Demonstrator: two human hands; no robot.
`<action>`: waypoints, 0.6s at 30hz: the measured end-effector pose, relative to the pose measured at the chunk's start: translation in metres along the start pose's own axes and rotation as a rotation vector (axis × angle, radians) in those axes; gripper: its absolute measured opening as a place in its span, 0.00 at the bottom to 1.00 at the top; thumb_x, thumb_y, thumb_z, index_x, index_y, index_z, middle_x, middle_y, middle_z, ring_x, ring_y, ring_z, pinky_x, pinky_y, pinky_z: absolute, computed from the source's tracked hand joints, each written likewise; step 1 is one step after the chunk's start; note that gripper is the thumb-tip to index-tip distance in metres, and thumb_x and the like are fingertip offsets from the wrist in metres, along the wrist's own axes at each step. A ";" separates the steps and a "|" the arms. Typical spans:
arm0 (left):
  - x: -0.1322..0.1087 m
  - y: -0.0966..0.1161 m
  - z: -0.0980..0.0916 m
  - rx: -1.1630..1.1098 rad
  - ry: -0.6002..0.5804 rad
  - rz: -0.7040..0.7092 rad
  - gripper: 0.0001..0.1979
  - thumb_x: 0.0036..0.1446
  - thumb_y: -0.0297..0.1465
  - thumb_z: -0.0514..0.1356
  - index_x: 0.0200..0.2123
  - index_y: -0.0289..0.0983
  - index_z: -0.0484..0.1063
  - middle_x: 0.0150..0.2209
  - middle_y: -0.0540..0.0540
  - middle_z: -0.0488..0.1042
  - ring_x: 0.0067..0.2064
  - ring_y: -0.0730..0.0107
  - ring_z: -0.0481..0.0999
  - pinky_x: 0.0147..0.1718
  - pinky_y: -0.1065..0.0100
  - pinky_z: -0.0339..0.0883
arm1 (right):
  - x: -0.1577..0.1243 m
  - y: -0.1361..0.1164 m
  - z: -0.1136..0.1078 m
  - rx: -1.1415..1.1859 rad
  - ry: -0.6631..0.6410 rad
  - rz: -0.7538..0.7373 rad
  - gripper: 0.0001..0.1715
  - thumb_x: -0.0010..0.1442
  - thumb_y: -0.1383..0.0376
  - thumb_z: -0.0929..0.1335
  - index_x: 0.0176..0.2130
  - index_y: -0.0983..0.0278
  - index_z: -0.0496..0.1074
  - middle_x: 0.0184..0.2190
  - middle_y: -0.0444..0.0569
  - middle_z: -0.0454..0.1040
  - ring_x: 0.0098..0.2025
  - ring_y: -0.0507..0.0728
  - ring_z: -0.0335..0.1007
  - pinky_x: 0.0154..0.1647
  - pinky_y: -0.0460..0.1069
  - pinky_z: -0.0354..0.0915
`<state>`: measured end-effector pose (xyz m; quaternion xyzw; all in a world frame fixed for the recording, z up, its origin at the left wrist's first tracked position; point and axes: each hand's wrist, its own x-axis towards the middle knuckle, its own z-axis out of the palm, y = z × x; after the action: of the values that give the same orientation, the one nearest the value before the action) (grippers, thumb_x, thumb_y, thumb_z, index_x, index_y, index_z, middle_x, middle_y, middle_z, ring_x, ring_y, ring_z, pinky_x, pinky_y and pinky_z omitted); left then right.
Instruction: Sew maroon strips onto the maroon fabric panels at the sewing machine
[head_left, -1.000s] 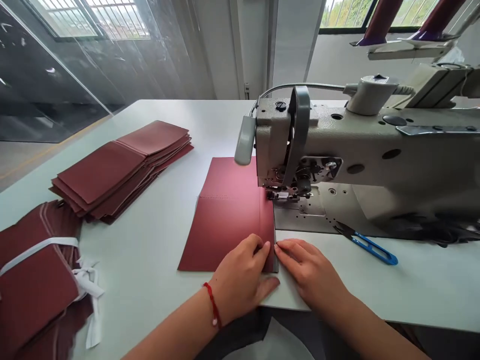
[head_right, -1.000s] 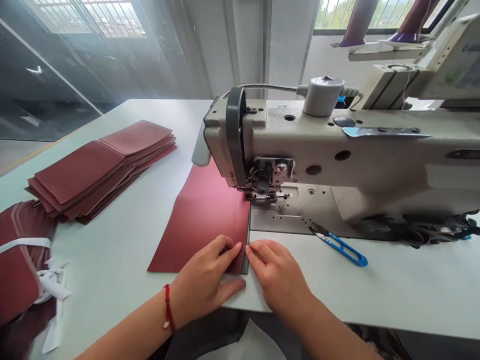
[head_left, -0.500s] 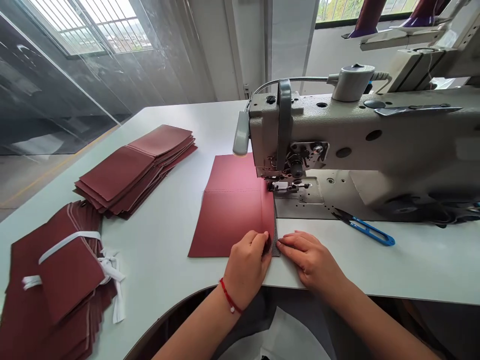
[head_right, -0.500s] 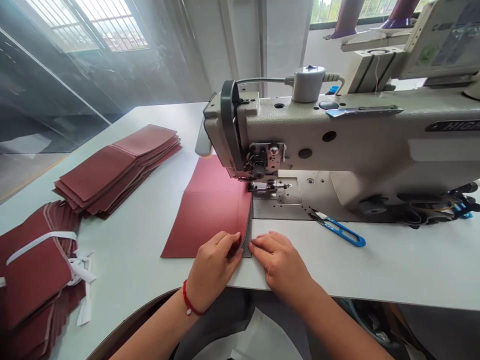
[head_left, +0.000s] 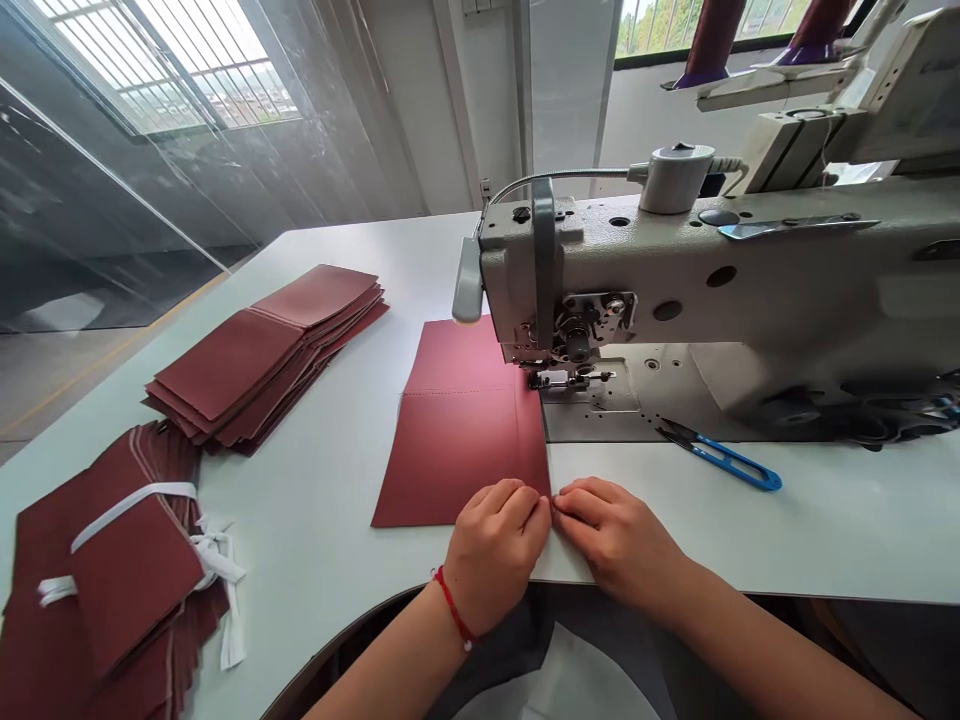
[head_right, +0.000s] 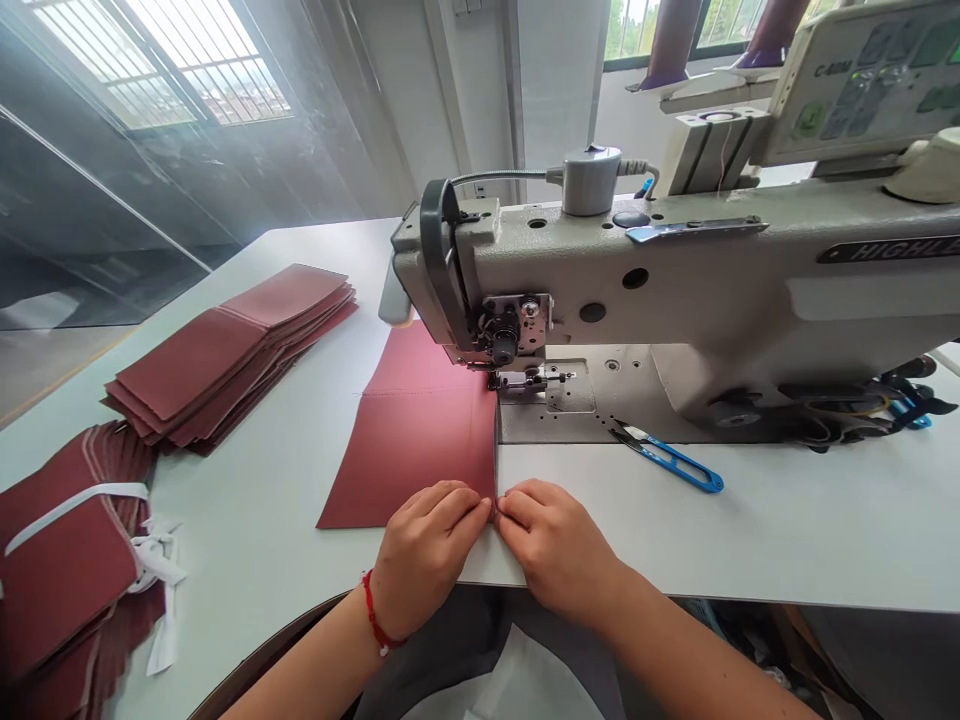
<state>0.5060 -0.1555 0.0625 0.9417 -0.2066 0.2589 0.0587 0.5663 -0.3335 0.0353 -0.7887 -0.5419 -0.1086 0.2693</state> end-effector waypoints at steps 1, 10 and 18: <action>-0.001 -0.001 0.001 -0.001 0.000 0.031 0.08 0.60 0.19 0.55 0.34 0.34 0.72 0.29 0.47 0.73 0.34 0.66 0.72 0.34 0.64 0.69 | 0.000 0.000 0.000 0.003 -0.007 -0.008 0.16 0.64 0.76 0.59 0.42 0.69 0.74 0.37 0.54 0.72 0.42 0.59 0.66 0.46 0.54 0.69; -0.010 -0.005 0.011 -0.031 0.029 0.013 0.06 0.59 0.21 0.57 0.35 0.35 0.73 0.30 0.47 0.75 0.31 0.68 0.72 0.31 0.65 0.69 | 0.000 0.006 -0.005 -0.013 -0.125 -0.038 0.13 0.65 0.73 0.60 0.43 0.68 0.73 0.38 0.53 0.71 0.39 0.58 0.64 0.43 0.53 0.68; -0.008 -0.005 0.000 0.010 -0.029 0.139 0.12 0.59 0.19 0.52 0.40 0.28 0.75 0.33 0.40 0.76 0.35 0.62 0.75 0.32 0.62 0.75 | -0.001 0.015 -0.013 0.159 -0.052 -0.014 0.15 0.66 0.73 0.60 0.45 0.65 0.73 0.43 0.52 0.74 0.41 0.56 0.68 0.43 0.51 0.69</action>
<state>0.5023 -0.1486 0.0583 0.9290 -0.2711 0.2496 0.0329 0.5815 -0.3453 0.0416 -0.7638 -0.5609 -0.0466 0.3159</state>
